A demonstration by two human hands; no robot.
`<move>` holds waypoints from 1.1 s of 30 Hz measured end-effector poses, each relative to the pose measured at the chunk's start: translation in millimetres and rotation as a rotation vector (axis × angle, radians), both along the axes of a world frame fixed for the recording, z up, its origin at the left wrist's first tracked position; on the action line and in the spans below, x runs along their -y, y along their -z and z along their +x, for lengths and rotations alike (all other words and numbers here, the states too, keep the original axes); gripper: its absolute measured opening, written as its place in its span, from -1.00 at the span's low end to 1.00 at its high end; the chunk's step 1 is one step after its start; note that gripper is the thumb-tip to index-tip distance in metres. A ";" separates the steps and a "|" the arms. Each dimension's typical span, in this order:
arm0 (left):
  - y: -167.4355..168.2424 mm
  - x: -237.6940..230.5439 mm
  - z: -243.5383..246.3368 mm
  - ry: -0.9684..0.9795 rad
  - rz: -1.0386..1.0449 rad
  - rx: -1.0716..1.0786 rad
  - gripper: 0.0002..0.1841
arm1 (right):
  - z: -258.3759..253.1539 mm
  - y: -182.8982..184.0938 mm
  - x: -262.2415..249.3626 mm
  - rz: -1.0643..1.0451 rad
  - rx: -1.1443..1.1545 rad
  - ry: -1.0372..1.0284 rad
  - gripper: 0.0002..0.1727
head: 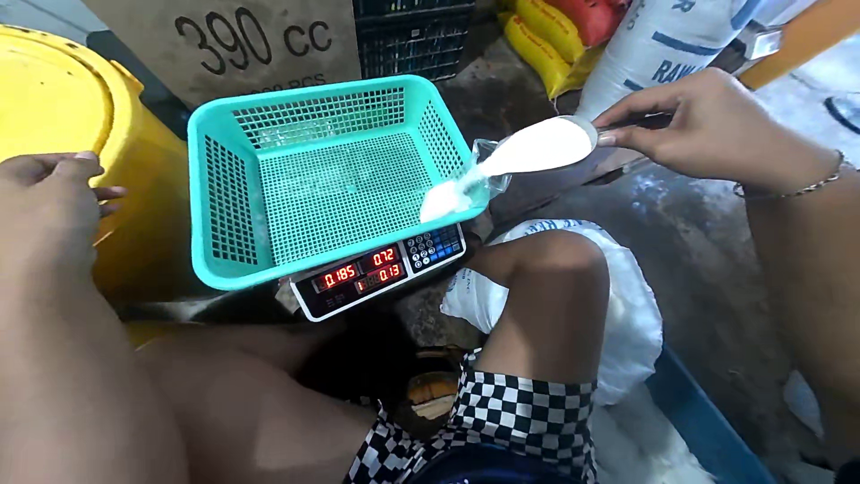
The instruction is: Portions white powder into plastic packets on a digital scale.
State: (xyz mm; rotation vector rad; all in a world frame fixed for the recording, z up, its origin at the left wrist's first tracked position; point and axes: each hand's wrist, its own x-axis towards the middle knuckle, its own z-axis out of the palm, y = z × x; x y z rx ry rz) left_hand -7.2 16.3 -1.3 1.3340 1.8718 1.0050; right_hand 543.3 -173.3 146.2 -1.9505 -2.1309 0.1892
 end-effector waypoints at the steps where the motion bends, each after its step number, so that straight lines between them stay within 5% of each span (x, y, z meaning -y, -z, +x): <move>1: 1.8 -1.9 -1.6 -0.006 -0.001 0.002 -0.52 | -0.1 -0.5 -0.4 0.002 0.003 -0.003 -0.86; 33: -2.8 2.3 17.4 0.056 -0.026 -0.016 -0.47 | -6.0 -16.4 -1.5 -0.010 0.047 0.023 -0.84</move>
